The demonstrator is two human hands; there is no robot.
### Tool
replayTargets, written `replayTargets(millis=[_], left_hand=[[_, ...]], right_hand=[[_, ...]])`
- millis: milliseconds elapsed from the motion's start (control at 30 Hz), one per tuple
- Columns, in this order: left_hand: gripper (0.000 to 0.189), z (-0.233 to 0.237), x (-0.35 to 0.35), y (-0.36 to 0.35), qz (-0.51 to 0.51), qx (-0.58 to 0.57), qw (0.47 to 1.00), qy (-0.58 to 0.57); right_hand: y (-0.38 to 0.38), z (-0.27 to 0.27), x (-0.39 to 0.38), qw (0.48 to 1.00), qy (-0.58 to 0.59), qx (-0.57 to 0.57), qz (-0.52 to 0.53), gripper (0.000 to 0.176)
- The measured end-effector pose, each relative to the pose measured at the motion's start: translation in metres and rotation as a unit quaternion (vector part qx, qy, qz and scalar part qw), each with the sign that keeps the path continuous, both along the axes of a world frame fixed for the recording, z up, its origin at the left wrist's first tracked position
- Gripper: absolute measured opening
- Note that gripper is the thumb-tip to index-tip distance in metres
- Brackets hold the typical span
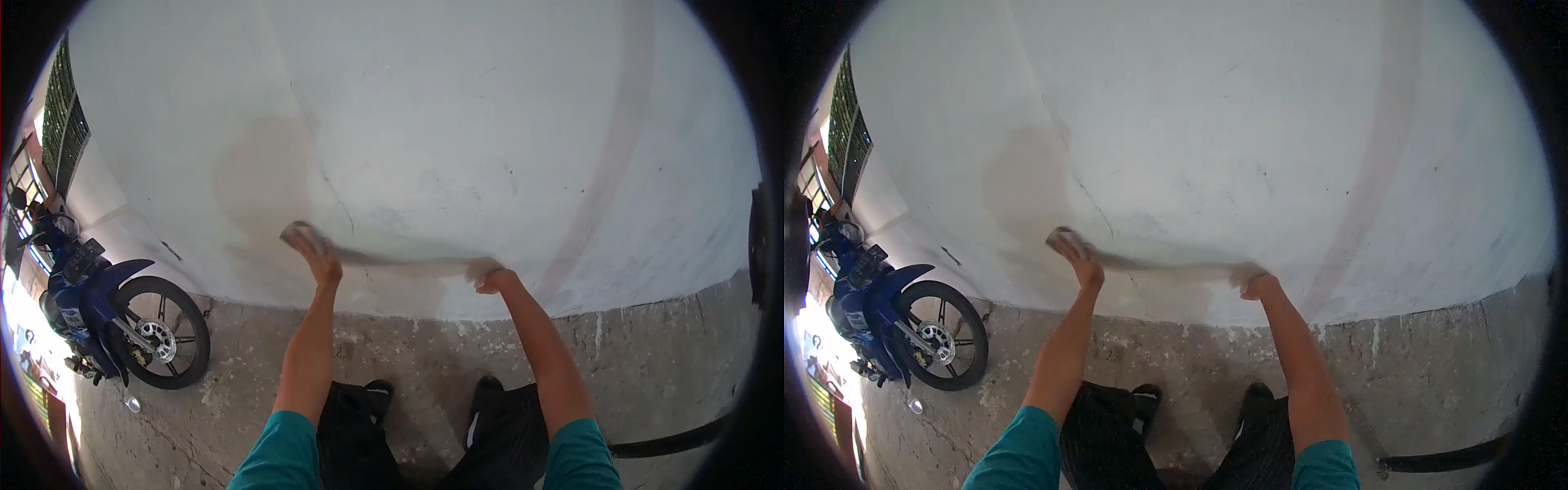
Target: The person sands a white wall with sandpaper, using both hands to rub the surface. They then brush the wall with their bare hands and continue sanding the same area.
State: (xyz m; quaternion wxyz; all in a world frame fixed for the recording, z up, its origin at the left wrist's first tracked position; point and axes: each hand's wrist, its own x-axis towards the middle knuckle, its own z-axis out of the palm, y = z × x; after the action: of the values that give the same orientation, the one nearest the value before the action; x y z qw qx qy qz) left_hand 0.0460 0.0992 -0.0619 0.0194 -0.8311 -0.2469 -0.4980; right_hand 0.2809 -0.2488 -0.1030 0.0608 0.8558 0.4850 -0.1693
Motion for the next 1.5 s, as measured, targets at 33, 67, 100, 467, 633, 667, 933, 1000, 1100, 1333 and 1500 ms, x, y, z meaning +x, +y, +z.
replayTargets(millis=[33,67,100,467,633,667,933,1000,1100,1333,1500], left_hand=[[0.060,0.004,0.014,0.016,-0.005,-0.106,0.975,-0.196],[0.063,0.012,0.024,0.031,-0.011,-0.207,0.901,-0.380],[0.063,0.027,0.026,0.042,-0.013,-0.208,0.901,-0.380],[0.055,0.179,0.044,-0.047,-0.099,0.050,0.976,-0.188],[0.053,0.122,0.037,-0.070,-0.132,0.168,0.977,0.010],[0.052,0.105,0.031,-0.059,-0.163,0.191,0.967,0.043],[0.061,0.041,0.030,0.026,0.103,-0.348,0.844,-0.394],[0.061,0.070,0.028,0.037,0.009,-0.323,0.832,-0.452],[0.060,0.138,0.016,0.027,-0.119,-0.283,0.824,-0.477],[0.052,0.177,0.030,-0.033,-0.133,-0.010,0.964,-0.232],[0.051,0.082,0.025,-0.050,-0.095,0.138,0.986,0.013]], right_hand=[[0.001,-0.001,0.002,1.000,-0.003,0.014,-0.002,0.058],[0.002,0.004,0.000,1.000,-0.003,0.016,-0.004,0.058],[0.002,0.015,-0.006,1.000,0.003,0.010,0.005,0.056],[-0.016,0.065,-0.037,0.998,0.065,0.005,-0.023,0.057],[-0.009,0.069,-0.041,0.998,0.060,0.012,-0.032,0.057],[-0.009,0.079,-0.049,0.998,0.061,0.010,-0.027,0.055],[-0.013,0.070,-0.044,0.997,0.036,0.072,0.019,0.042],[-0.014,0.042,-0.029,0.994,0.027,0.101,0.016,0.042],[-0.010,0.005,-0.002,0.993,0.009,0.112,0.039,0.044],[-0.023,0.071,-0.038,0.998,0.053,0.036,0.006,0.049],[-0.013,0.038,-0.023,0.999,0.020,0.045,0.012,0.052]])
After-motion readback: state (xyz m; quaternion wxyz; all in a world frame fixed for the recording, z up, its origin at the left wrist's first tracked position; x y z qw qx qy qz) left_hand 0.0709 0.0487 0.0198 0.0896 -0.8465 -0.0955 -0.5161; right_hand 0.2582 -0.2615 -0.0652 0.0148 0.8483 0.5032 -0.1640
